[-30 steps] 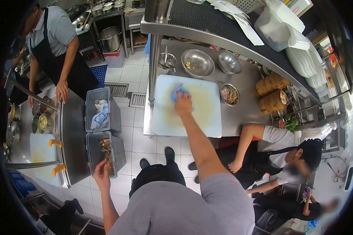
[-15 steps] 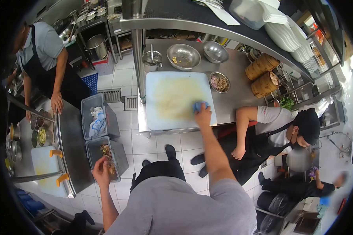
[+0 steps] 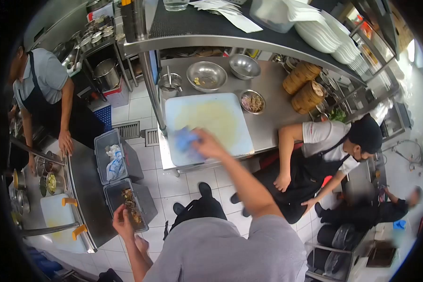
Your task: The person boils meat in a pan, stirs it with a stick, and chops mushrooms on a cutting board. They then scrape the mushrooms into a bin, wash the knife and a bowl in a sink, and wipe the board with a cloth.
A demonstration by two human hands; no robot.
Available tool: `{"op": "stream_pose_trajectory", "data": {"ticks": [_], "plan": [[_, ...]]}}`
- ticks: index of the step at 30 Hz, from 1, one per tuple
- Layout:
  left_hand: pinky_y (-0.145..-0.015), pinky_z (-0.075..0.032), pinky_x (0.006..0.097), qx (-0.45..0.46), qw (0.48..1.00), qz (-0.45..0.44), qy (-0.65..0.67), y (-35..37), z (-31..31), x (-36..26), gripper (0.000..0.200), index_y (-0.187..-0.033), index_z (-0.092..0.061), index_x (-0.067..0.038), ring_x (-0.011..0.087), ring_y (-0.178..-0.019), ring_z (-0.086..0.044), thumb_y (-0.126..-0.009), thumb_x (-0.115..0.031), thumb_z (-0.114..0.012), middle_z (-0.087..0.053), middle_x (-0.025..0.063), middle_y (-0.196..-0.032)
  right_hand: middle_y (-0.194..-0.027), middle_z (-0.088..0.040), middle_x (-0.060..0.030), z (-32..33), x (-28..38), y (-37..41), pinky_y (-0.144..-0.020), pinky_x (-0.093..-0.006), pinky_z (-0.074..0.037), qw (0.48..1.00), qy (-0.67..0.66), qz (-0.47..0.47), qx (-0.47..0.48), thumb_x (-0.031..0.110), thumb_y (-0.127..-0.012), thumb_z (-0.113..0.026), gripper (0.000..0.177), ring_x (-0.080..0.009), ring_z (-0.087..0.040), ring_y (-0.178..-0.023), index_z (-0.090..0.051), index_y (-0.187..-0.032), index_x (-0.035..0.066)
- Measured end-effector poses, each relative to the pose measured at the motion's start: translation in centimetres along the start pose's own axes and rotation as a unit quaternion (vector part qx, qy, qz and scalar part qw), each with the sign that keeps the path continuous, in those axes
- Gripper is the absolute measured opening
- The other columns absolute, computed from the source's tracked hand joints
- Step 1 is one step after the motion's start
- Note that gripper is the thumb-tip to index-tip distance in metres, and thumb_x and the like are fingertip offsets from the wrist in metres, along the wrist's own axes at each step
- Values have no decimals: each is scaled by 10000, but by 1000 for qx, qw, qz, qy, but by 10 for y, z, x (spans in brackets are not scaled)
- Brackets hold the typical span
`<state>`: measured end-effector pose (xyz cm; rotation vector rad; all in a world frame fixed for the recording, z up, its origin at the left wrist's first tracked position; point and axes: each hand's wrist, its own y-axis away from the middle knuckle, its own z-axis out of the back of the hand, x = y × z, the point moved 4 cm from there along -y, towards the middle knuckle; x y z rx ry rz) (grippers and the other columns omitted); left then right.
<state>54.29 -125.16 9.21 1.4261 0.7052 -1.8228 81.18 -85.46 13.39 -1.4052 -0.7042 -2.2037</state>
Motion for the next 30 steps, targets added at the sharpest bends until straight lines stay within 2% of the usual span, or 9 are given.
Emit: {"op": "stream_pose_trajectory", "data": {"ticks": [5,8,11,14,19,22,26,29,30], "plan": [[-870,-514,300,-73,997,18,-25,-21,-15,-8,211,-1113,-658,39,178,-943,-647,-942,-77,-619,-682,117,-1076,-1297,-585,-227,176,-99,-131,-951,-427,-501,963,182,-89,-181,295,-837,-677,585,-363,-613,-1129,-537,-1343,36],[-850,-525,301,6,995,-37,-94,-21,-62,-35,213,-1115,-673,30,180,-912,-667,-935,-78,-631,-700,107,-1049,-1252,-568,-245,132,-97,-157,-927,-468,-473,807,468,-81,-351,188,-858,-639,438,-392,-568,-1136,-552,-1267,58],[-857,-526,300,41,994,8,-98,-6,-90,-38,218,-1120,-679,20,178,-914,-676,-928,-73,-635,-706,106,-1041,-1333,-462,-303,80,-101,-158,-1006,-533,-401,874,426,-37,-231,173,-819,-672,524,-498,-468,-1201,-512,-1303,53],[-867,-514,293,41,995,59,-66,-2,-115,-13,247,-1152,-669,10,166,-968,-663,-939,-112,-651,-702,99,-1087,-1171,-531,-290,-15,-104,-97,-945,-557,-433,875,439,90,-181,103,-767,-695,509,-450,-524,-1066,-523,-1241,32],[-818,-526,300,27,997,16,-74,-18,-154,-41,211,-1114,-687,-4,170,-869,-678,-928,-90,-638,-704,101,-1023,-1132,-565,-255,-132,-23,25,-932,-530,-456,970,161,105,149,89,-803,-637,402,-461,-557,-1043,-597,-1202,62],[-802,-524,297,-39,996,-40,-71,-33,-156,-65,212,-1111,-687,-9,167,-868,-671,-931,-111,-643,-699,99,-1016,-1144,-561,-238,-105,3,-6,-935,-533,-456,982,76,156,76,97,-779,-659,455,-459,-543,-1072,-601,-1231,96],[-816,-522,295,-63,994,-25,-91,-24,-143,-79,227,-1128,-670,-6,172,-900,-668,-927,-110,-647,-691,99,-1052,-1218,-528,-217,-37,-5,-75,-889,-533,-485,933,317,148,-80,64,-776,-637,369,-438,-527,-1058,-643,-1139,130],[-823,-511,288,-69,996,-17,-49,-20,-138,-69,230,-1141,-665,-7,160,-929,-655,-934,-104,-645,-687,88,-1073,-1213,-530,-223,-71,-62,-50,-895,-533,-478,881,426,181,-99,38,-769,-628,367,-430,-527,-1069,-652,-1124,130],[-828,-501,277,-75,996,1,-40,-16,-139,-63,234,-1151,-662,-9,148,-950,-644,-942,-113,-646,-685,83,-1088,-1214,-539,-224,-85,-57,-34,-917,-526,-468,898,372,233,-6,36,-789,-605,345,-428,-528,-1076,-651,-1122,114]]}}
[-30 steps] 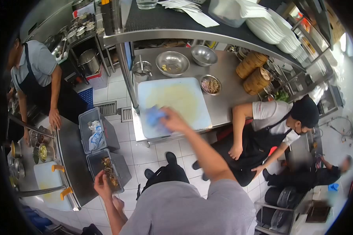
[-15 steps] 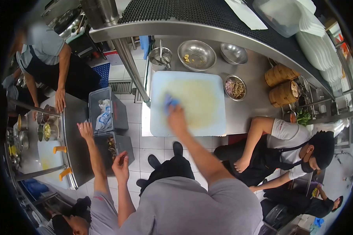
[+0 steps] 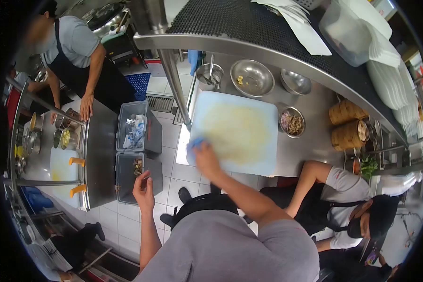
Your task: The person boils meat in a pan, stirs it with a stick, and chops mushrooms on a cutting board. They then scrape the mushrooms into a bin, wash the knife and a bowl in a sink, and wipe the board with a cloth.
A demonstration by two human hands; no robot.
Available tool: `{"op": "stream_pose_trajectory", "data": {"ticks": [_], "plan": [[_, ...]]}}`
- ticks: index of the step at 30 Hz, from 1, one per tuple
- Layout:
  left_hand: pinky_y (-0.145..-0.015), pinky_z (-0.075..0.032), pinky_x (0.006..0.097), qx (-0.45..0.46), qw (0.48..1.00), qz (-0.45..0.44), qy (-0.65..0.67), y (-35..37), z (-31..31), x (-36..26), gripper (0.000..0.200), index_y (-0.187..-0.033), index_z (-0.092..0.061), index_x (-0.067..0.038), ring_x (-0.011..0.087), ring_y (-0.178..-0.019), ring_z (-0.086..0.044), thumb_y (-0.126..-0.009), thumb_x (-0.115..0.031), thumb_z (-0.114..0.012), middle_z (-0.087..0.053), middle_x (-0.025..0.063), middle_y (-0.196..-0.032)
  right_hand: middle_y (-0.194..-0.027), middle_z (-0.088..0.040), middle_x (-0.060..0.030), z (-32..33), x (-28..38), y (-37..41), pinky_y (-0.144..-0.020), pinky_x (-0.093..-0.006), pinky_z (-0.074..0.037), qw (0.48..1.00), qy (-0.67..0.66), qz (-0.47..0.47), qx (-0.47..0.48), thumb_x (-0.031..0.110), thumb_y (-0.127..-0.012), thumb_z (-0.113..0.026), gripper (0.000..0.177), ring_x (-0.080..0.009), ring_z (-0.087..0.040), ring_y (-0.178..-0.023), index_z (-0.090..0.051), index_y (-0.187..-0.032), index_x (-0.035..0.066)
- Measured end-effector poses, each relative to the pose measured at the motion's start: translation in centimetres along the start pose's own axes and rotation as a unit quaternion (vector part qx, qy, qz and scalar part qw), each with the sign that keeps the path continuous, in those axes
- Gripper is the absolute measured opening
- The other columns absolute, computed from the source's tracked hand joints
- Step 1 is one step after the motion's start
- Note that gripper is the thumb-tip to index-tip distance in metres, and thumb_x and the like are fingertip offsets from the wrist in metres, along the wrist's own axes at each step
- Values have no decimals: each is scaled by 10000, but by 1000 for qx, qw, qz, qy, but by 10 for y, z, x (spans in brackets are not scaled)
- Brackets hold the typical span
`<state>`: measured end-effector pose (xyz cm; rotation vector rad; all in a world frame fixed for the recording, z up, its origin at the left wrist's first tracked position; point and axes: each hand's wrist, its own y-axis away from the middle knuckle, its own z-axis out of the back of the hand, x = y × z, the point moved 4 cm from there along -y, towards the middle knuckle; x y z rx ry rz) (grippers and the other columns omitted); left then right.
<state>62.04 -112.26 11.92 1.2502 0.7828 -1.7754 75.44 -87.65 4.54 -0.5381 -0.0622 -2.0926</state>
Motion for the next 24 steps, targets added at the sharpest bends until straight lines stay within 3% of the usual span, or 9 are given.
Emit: {"op": "stream_pose_trajectory", "data": {"ticks": [1,4,7,10,12,14,17,21,24], "plan": [[-833,-490,265,2,1000,24,2,12,4,8,238,-1160,-659,-11,137,-971,-634,-950,-123,-646,-684,78,-1104,-1216,-548,-224,-2,30,13,-939,-519,-458,993,-81,68,59,34,-808,-582,325,-427,-530,-1083,-650,-1120,97],[-815,-487,255,-7,1000,1,-7,16,7,15,238,-1159,-660,-12,117,-938,-623,-952,-129,-650,-681,73,-1097,-1162,-588,-200,10,75,-25,-976,-516,-430,983,-103,138,56,93,-851,-560,271,-412,-534,-1092,-657,-1103,72],[-824,-486,257,11,1000,17,-7,32,17,15,243,-1156,-660,-10,117,-940,-620,-958,-150,-653,-674,64,-1085,-1163,-584,-193,-36,55,-80,-966,-522,-414,991,102,85,17,96,-762,-665,283,-373,-529,-1159,-662,-1045,71],[-855,-490,270,37,999,21,-23,27,28,23,249,-1158,-649,8,125,-982,-624,-963,-146,-647,-671,72,-1099,-1123,-601,-177,-60,89,-45,-952,-516,-408,979,193,52,-40,99,-733,-697,354,-349,-536,-1163,-650,-1081,59],[-817,-495,270,15,1000,16,11,27,37,25,230,-1151,-662,0,135,-927,-631,-949,-108,-644,-678,73,-1083,-1065,-605,-188,-42,124,0,-944,-504,-418,981,105,102,124,91,-736,-689,384,-366,-555,-1095,-625,-1113,57],[-801,-493,268,8,999,17,43,25,46,33,230,-1141,-668,11,133,-881,-622,-942,-102,-646,-664,63,-1050,-1025,-602,-188,-56,124,32,-939,-489,-425,959,-135,-29,247,83,-728,-689,409,-382,-558,-1014,-602,-1127,65],[-798,-490,262,14,999,-5,30,17,58,42,231,-1135,-669,15,134,-889,-621,-942,-110,-647,-649,64,-1036,-1120,-586,-220,-7,88,35,-856,-493,-493,965,-225,-37,131,38,-752,-665,454,-453,-559,-1001,-582,-1193,101],[-803,-499,266,74,996,-31,26,0,55,46,216,-1124,-673,10,151,-921,-630,-941,-100,-640,-644,72,-1048,-1195,-550,-208,92,13,23,-876,-512,-451,988,77,-128,-45,172,-794,-674,370,-402,-523,-1071,-593,-1152,129],[-807,-509,278,138,989,-45,9,-12,36,28,198,-1101,-684,-5,158,-924,-636,-926,-95,-655,-654,83,-1038,-1232,-508,-201,62,-35,26,-948,-520,-415,957,78,-224,-166,177,-768,-726,369,-384,-478,-1145,-614,-1117,135]]}}
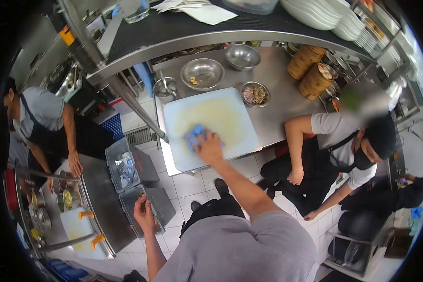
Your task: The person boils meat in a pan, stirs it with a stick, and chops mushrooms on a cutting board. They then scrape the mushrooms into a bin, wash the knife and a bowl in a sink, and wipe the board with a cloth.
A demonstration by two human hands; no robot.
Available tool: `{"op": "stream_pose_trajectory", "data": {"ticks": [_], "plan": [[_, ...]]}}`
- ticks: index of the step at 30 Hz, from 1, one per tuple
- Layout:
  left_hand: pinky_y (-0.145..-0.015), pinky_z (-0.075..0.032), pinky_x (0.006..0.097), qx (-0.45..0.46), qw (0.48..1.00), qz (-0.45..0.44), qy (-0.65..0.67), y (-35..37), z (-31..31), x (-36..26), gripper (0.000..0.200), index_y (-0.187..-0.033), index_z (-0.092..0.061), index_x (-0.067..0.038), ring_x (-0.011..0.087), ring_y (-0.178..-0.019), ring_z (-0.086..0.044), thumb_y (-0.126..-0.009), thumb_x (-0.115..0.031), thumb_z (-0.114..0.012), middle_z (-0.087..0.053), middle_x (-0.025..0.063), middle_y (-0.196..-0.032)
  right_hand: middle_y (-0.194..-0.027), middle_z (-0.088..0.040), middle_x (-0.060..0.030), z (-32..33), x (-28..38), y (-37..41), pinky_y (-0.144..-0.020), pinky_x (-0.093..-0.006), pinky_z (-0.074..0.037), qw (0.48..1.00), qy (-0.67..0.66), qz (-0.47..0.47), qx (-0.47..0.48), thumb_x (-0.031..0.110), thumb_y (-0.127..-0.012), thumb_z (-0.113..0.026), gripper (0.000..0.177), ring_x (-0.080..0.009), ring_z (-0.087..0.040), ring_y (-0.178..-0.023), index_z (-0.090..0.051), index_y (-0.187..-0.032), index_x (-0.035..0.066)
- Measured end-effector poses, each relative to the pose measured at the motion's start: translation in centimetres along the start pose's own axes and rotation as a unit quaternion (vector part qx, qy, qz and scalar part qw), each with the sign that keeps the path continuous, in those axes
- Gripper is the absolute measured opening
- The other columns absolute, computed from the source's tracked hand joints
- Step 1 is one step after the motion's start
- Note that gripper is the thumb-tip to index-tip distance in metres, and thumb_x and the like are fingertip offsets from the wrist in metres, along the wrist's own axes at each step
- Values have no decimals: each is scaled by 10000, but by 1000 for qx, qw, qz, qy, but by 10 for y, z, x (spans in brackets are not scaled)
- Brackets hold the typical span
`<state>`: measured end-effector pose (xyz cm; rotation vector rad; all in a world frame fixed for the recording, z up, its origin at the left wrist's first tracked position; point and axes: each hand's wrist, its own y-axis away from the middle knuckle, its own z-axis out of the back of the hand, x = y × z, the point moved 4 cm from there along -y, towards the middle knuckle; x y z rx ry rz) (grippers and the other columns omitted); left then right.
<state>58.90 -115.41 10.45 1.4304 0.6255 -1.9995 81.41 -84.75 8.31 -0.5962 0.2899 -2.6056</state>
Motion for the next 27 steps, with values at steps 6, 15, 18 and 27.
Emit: {"op": "stream_pose_trajectory", "data": {"ticks": [6,15,18,27], "plan": [[-860,-506,287,135,988,-70,-41,-27,-58,-55,196,-1093,-697,-3,169,-977,-638,-925,-99,-665,-659,87,-1065,-1246,-530,-196,-26,43,66,-966,-493,-458,977,-58,120,164,217,-754,-742,399,-408,-523,-1148,-617,-1122,128],[-809,-531,317,165,978,-116,-55,-32,-63,-50,224,-1095,-671,13,199,-914,-654,-910,-115,-674,-660,126,-1065,-1139,-583,-191,-13,-126,4,-913,-465,-506,975,-26,-221,4,150,-672,-741,466,-419,-562,-1044,-623,-1118,89],[-814,-527,326,184,966,-169,-68,-40,-103,-68,248,-1117,-659,2,222,-946,-645,-893,-103,-682,-655,138,-1083,-1166,-604,-218,-51,-34,-1,-945,-440,-498,992,-88,-67,58,176,-713,-731,419,-408,-566,-1120,-634,-1107,71],[-1085,-318,595,233,881,-281,-301,-60,-245,-64,910,-1489,-329,-59,524,-1328,-329,-815,-507,-744,-299,297,-1490,-958,-649,-175,24,-267,-46,-587,-362,-580,792,-362,-449,-201,300,-970,-572,368,-272,-674,-674,-504,-1154,-12]]}}
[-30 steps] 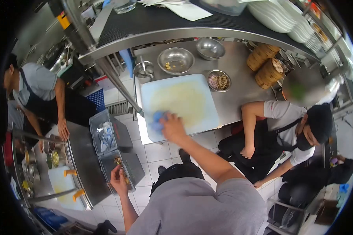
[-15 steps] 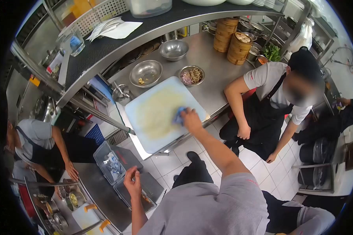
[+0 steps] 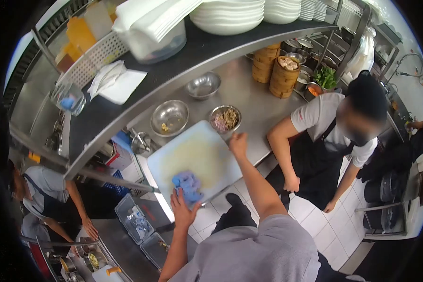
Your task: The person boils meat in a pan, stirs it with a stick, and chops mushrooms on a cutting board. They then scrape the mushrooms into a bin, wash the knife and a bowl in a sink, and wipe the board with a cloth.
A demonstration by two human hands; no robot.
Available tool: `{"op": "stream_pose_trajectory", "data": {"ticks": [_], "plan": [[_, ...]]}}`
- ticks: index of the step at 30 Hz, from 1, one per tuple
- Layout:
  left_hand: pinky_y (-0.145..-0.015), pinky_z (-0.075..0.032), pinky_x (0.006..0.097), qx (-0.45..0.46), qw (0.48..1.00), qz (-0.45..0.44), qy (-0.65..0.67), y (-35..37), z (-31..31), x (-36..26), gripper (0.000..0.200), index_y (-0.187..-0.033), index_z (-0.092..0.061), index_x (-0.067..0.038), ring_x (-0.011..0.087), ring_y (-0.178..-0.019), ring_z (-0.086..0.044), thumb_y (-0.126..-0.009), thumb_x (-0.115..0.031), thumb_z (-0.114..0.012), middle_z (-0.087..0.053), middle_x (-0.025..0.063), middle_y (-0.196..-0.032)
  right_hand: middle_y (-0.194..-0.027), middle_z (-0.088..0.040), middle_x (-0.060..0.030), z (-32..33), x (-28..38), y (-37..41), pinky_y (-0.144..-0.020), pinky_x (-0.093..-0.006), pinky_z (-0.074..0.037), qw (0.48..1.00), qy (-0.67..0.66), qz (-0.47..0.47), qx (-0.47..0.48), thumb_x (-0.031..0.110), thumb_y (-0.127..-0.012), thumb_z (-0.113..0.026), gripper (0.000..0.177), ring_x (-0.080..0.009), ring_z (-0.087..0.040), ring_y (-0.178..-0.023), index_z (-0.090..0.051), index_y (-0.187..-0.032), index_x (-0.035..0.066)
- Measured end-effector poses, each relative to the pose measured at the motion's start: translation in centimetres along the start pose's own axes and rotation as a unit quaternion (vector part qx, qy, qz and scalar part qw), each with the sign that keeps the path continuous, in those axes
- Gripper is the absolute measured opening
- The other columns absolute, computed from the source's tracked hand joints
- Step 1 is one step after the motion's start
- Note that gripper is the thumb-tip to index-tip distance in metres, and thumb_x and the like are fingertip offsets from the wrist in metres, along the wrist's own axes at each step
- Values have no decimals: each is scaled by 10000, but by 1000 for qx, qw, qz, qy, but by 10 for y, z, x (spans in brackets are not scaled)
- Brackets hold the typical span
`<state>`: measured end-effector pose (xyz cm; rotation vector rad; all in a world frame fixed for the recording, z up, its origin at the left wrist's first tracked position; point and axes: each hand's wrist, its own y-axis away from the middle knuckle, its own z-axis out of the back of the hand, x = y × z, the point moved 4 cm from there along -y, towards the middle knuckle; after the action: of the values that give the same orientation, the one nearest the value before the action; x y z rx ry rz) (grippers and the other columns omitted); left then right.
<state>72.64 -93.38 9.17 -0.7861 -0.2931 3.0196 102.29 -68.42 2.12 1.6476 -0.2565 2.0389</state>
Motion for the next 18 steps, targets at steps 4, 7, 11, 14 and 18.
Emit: {"op": "stream_pose_trajectory", "data": {"ticks": [4,7,11,14,18], "plan": [[-1101,-274,633,-14,999,-14,-37,-44,-41,-13,935,-1475,-312,-31,549,-1340,-288,-801,-517,-741,-288,328,-1469,-1054,-586,-183,-4,-2,-64,-617,-413,-634,966,-209,-132,76,317,-1020,-491,389,-288,-671,-738,-422,-1178,-32],[-1006,-338,627,-34,995,0,-91,-78,-64,1,754,-1358,-424,-15,508,-1197,-397,-800,-411,-742,-393,300,-1348,-1207,-561,-251,-9,6,-91,-641,-421,-652,981,-165,-62,82,185,-1020,-466,463,-322,-683,-915,-325,-1367,-87],[-954,-378,568,-52,997,15,-56,-146,-60,-7,600,-1306,-472,-27,477,-1092,-454,-825,-280,-727,-455,279,-1236,-1224,-555,-267,1,-22,-170,-621,-411,-655,995,-81,25,47,121,-1003,-482,556,-309,-687,-904,-230,-1446,-101],[-972,-384,540,-67,997,-21,21,-225,-71,-50,570,-1323,-465,-35,467,-1116,-467,-847,-220,-719,-467,268,-1240,-1117,-600,-232,29,10,-207,-612,-398,-655,993,-110,7,31,125,-985,-504,384,-305,-694,-887,-376,-1283,-80],[-1006,-385,517,-30,993,-109,-34,-326,-111,-112,570,-1332,-477,-54,419,-1181,-484,-866,-285,-710,-493,257,-1267,-1034,-608,-204,50,14,-239,-630,-389,-659,984,-169,-57,21,186,-999,-504,306,-303,-691,-845,-436,-1170,-58]]}}
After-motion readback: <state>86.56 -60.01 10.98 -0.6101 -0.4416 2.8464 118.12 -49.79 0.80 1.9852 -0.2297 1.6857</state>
